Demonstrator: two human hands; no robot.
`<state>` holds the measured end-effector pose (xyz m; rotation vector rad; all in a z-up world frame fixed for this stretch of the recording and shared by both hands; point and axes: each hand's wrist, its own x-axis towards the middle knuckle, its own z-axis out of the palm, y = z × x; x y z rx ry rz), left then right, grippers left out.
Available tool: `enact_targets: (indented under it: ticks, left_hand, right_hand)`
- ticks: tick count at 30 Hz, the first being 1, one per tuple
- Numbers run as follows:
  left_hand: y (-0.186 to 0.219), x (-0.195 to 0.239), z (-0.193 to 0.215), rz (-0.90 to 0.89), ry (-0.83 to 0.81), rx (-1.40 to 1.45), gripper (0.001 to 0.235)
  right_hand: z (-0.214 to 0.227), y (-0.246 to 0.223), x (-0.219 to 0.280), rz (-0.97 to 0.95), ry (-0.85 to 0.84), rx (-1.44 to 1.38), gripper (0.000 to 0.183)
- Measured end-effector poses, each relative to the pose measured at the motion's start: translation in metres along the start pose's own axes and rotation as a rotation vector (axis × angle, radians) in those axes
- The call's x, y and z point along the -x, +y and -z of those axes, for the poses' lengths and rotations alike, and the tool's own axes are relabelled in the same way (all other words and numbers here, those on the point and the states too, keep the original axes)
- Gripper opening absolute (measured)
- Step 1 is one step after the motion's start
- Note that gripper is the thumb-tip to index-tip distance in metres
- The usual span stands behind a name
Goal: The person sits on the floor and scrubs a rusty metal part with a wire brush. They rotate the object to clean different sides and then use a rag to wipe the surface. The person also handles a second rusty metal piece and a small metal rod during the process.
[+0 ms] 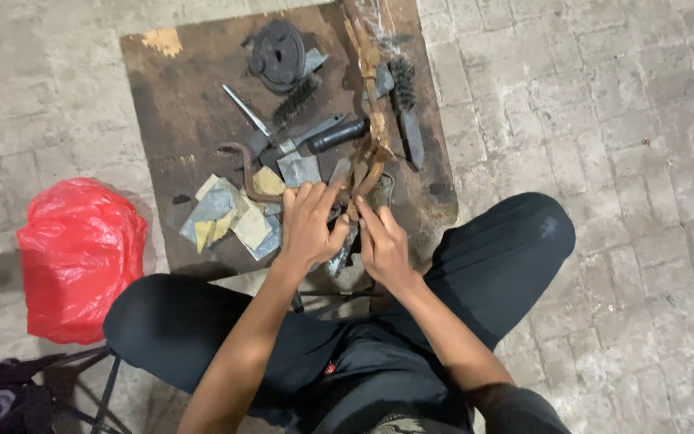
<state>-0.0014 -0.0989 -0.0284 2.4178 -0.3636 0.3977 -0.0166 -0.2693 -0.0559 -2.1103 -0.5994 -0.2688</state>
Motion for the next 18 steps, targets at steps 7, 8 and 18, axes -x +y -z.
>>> enact_targets:
  ticks: [7, 8, 18]
  left_hand:
    - [0.004, -0.001, 0.003, 0.034, 0.006, 0.027, 0.074]
    - [0.003, -0.002, 0.002, 0.036, -0.003, 0.025, 0.073]
    - [0.002, 0.0, 0.001, 0.049, -0.011, 0.027, 0.071]
  right_hand:
    - [0.006, 0.003, 0.006, -0.015, -0.061, 0.007, 0.047]
    - [0.004, 0.007, 0.001, -0.001, -0.065, 0.005, 0.044]
    - [0.013, 0.001, -0.004, -0.001, -0.095, 0.027, 0.044]
